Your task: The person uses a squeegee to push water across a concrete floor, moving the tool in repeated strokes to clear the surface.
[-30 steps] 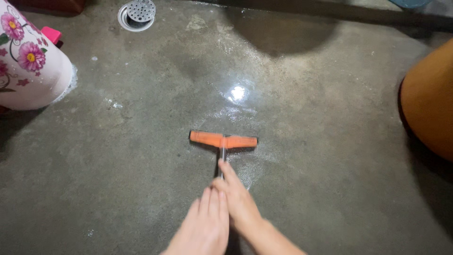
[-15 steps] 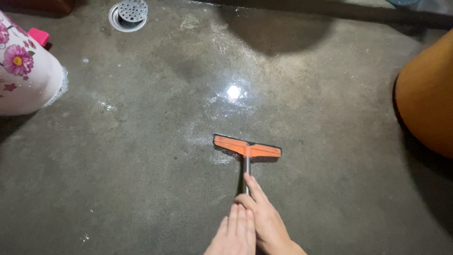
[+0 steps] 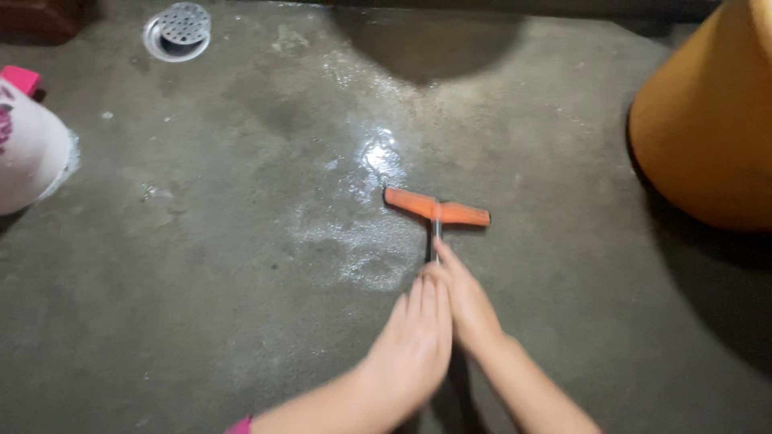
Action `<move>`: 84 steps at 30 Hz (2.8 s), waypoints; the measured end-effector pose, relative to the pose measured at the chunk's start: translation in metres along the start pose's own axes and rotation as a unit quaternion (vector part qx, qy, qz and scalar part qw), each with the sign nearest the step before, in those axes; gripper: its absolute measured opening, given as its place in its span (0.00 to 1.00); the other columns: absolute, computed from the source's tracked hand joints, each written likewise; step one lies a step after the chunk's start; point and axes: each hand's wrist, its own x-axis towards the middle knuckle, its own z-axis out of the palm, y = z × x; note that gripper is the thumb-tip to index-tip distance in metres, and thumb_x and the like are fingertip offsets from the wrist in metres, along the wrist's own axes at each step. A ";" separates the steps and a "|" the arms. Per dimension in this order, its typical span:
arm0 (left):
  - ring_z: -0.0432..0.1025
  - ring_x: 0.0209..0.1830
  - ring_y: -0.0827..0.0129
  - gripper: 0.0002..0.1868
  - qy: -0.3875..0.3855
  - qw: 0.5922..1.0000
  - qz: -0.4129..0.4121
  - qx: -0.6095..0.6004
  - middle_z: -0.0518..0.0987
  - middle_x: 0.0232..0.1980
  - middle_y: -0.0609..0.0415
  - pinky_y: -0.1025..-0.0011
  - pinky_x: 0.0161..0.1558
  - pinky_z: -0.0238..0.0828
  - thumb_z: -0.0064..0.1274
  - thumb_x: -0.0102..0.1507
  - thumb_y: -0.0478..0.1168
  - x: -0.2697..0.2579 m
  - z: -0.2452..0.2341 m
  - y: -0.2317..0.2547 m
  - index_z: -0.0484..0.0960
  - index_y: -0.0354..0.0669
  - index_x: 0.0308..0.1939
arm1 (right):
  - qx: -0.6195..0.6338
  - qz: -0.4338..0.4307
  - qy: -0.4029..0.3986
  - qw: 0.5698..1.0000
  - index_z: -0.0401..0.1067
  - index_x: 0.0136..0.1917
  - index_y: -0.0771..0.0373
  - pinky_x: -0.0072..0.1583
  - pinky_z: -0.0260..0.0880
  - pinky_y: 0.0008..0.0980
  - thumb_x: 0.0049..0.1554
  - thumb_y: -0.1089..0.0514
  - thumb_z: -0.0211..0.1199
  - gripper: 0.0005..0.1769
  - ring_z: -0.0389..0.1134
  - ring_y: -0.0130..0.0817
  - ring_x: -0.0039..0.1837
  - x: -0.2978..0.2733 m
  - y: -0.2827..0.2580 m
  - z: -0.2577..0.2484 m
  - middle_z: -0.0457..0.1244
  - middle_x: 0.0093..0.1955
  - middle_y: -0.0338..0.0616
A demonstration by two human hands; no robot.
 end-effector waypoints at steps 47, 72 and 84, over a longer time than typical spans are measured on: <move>0.73 0.52 0.40 0.29 -0.035 0.964 0.264 -0.024 0.76 0.53 0.20 0.58 0.43 0.76 0.48 0.57 0.41 0.030 0.033 0.127 0.74 0.12 0.51 | 0.209 0.282 0.175 0.920 0.75 0.55 0.62 0.68 0.62 0.37 0.63 0.56 0.52 0.14 0.62 0.61 0.72 -0.169 0.068 -0.064 0.67 0.61 0.66; 0.74 0.50 0.51 0.30 -0.142 0.946 0.290 -0.030 0.75 0.55 0.31 0.59 0.42 0.76 0.47 0.60 0.38 0.115 0.085 0.198 0.69 0.16 0.62 | 0.115 0.252 0.210 0.937 0.77 0.49 0.67 0.70 0.57 0.33 0.59 0.58 0.54 0.14 0.58 0.42 0.75 -0.189 0.166 -0.129 0.50 0.81 0.58; 0.71 0.56 0.39 0.35 -0.238 0.910 0.338 -0.024 0.66 0.63 0.12 0.57 0.40 0.78 0.49 0.66 0.40 0.038 0.088 0.282 0.60 0.08 0.66 | 0.255 0.334 0.180 0.889 0.76 0.50 0.66 0.66 0.65 0.30 0.62 0.52 0.51 0.18 0.68 0.34 0.56 -0.304 0.128 -0.137 0.69 0.54 0.52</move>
